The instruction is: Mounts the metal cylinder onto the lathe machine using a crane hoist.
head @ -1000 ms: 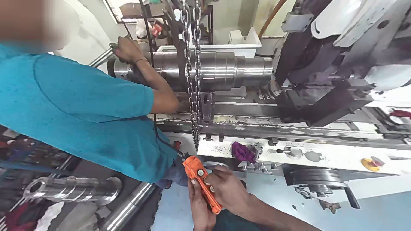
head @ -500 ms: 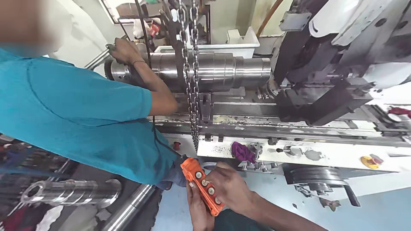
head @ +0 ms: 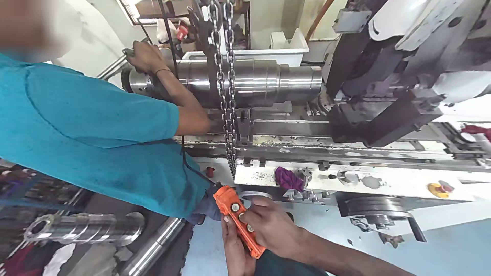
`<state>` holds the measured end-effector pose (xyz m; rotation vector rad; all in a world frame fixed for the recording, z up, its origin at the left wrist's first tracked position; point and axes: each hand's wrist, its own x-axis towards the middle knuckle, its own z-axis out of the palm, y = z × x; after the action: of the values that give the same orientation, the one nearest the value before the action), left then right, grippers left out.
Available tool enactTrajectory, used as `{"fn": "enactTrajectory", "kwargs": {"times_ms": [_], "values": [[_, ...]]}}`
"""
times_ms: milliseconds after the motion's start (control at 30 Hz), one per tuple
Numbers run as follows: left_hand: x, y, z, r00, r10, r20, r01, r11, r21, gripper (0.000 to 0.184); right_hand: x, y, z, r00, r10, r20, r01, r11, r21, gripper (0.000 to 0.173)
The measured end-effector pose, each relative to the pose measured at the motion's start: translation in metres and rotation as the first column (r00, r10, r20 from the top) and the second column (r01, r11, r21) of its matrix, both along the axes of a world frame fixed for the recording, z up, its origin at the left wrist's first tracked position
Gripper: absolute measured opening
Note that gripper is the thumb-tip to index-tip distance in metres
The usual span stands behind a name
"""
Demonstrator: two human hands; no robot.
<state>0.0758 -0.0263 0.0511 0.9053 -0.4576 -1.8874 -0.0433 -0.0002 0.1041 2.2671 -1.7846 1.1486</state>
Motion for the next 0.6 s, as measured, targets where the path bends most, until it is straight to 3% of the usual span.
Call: {"fn": "enactTrajectory", "kwargs": {"times_ms": [67, 333, 467, 600], "values": [[0.000, -0.002, 0.000, 1.000, -0.019, -0.008, 0.019, 1.000, -0.003, 0.039, -0.003, -0.002, -0.001, 1.000, 0.014, -0.021, -0.013, 0.999, 0.035, 0.009], [-0.001, -0.004, 0.003, 0.999, -0.011, -0.043, 0.011, 1.000, -0.008, 0.038, -0.013, -0.007, 0.026, 0.999, 0.025, 0.029, -0.022, 0.995, -0.096, 0.015], [0.001, 0.000, 0.004, 0.999, -0.023, -0.031, 0.023, 1.000, 0.006, 0.038, -0.008, -0.006, 0.005, 0.993, 0.113, -0.027, -0.112, 0.993, 0.030, 0.009], [0.004, 0.000, 0.003, 0.999, -0.016, -0.037, 0.017, 1.000, 0.013, 0.034, -0.005, -0.007, 0.008, 0.993, 0.115, -0.040, -0.115, 0.993, 0.004, 0.009]]}}
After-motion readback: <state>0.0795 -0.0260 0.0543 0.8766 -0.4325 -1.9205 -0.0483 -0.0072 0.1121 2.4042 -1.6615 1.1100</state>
